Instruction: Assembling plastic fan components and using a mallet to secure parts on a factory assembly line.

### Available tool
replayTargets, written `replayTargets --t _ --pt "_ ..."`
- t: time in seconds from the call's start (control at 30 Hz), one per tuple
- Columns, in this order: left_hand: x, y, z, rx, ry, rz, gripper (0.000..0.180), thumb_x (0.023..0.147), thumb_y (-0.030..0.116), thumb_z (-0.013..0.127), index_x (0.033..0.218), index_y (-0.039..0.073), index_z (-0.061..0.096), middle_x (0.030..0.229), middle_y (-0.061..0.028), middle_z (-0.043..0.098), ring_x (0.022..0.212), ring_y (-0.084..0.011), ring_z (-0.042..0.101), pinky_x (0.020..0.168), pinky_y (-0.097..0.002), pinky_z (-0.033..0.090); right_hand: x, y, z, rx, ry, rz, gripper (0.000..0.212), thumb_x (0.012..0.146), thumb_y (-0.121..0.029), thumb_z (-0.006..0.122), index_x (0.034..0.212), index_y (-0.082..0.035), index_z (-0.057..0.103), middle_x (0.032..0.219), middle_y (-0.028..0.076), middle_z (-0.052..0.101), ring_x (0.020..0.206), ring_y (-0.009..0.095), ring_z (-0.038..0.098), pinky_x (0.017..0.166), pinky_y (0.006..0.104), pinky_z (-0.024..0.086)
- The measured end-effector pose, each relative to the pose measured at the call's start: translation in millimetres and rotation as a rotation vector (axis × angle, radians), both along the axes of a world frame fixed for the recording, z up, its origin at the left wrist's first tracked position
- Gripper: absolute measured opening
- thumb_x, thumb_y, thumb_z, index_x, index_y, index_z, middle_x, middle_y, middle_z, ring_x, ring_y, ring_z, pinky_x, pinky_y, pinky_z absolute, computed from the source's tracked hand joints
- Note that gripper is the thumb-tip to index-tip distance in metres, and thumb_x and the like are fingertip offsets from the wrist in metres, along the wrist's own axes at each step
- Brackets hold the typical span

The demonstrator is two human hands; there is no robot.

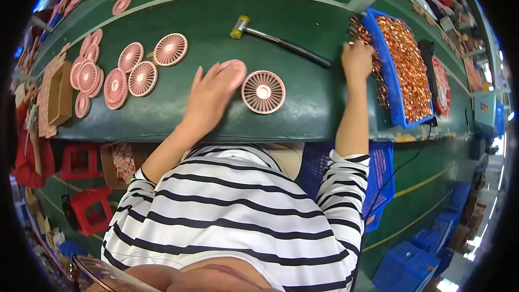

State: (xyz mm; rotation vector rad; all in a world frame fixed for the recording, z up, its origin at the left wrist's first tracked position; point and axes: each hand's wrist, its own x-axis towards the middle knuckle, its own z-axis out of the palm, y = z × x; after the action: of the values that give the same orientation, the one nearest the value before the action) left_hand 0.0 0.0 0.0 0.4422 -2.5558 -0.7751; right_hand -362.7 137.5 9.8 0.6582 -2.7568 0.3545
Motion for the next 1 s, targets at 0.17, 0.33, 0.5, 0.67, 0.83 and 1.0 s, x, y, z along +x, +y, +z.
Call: replayTargets --t 0.17,0.33,0.5,0.67,0.83,1.0 --pt "2 -10 21 -0.154 0.001 0.069 0.054 0.087 0.039 0.063 0.131 0.011 0.05 0.145 -0.0258 0.034 0.139 -0.0435 0.026 0.111 -0.0615 0.017 9 15 -5 -0.146 -0.125 0.201 0.028 0.09 -0.032 0.061 0.085 -0.004 0.064 0.08 0.022 0.065 0.079 0.039 0.063 0.073 0.0478 0.05" --pt "7 -92 29 -0.478 -0.125 0.46 0.073 0.08 0.047 0.068 0.135 0.005 0.043 0.135 -0.0289 0.042 0.129 -0.0454 0.036 0.105 -0.0585 0.027 -4 11 -11 -0.048 0.053 0.072 0.038 0.093 -0.038 0.053 0.086 -0.002 0.064 0.081 0.025 0.066 0.08 0.042 0.064 0.072 0.0512 0.051" --pt "28 -142 -12 -0.285 -0.122 0.604 0.078 0.076 0.047 0.073 0.135 0.004 0.045 0.115 -0.0228 0.057 0.111 -0.0406 0.052 0.095 -0.054 0.038 10 10 -9 -0.012 -0.02 0.18 0.03 0.087 -0.036 0.063 0.089 -0.006 0.064 0.094 0.022 0.062 0.085 0.04 0.064 0.074 0.0495 0.051" --pt "28 -113 32 -0.293 0.017 0.704 0.073 0.068 0.028 0.083 0.125 -0.004 0.051 0.096 -0.0212 0.057 0.093 -0.0384 0.056 0.08 -0.0439 0.047 40 10 9 -0.197 -0.002 0.361 0.018 0.087 -0.022 0.065 0.088 -0.004 0.066 0.09 0.014 0.064 0.075 0.031 0.063 0.068 0.0416 0.05" --pt "25 -72 47 -0.066 0.14 0.597 0.03 0.088 0.028 0.065 0.09 0.001 0.052 0.082 -0.0211 0.059 0.076 -0.0394 0.059 0.066 -0.0466 0.046 110 1 43 -0.702 -0.007 0.731 0.007 0.083 -0.005 0.069 0.089 -0.001 0.066 0.087 0.009 0.065 0.069 0.018 0.06 0.063 0.0275 0.048" --pt "10 -32 49 0.301 0.487 0.419 0.03 0.099 0.032 0.052 0.093 0.002 0.052 0.073 -0.0109 0.055 0.068 -0.0185 0.055 0.062 -0.0329 0.045 174 -5 55 -0.725 0.08 0.918 0.013 0.074 0.0 0.075 0.084 -0.003 0.066 0.085 0.01 0.064 0.075 0.024 0.061 0.065 0.0312 0.049"
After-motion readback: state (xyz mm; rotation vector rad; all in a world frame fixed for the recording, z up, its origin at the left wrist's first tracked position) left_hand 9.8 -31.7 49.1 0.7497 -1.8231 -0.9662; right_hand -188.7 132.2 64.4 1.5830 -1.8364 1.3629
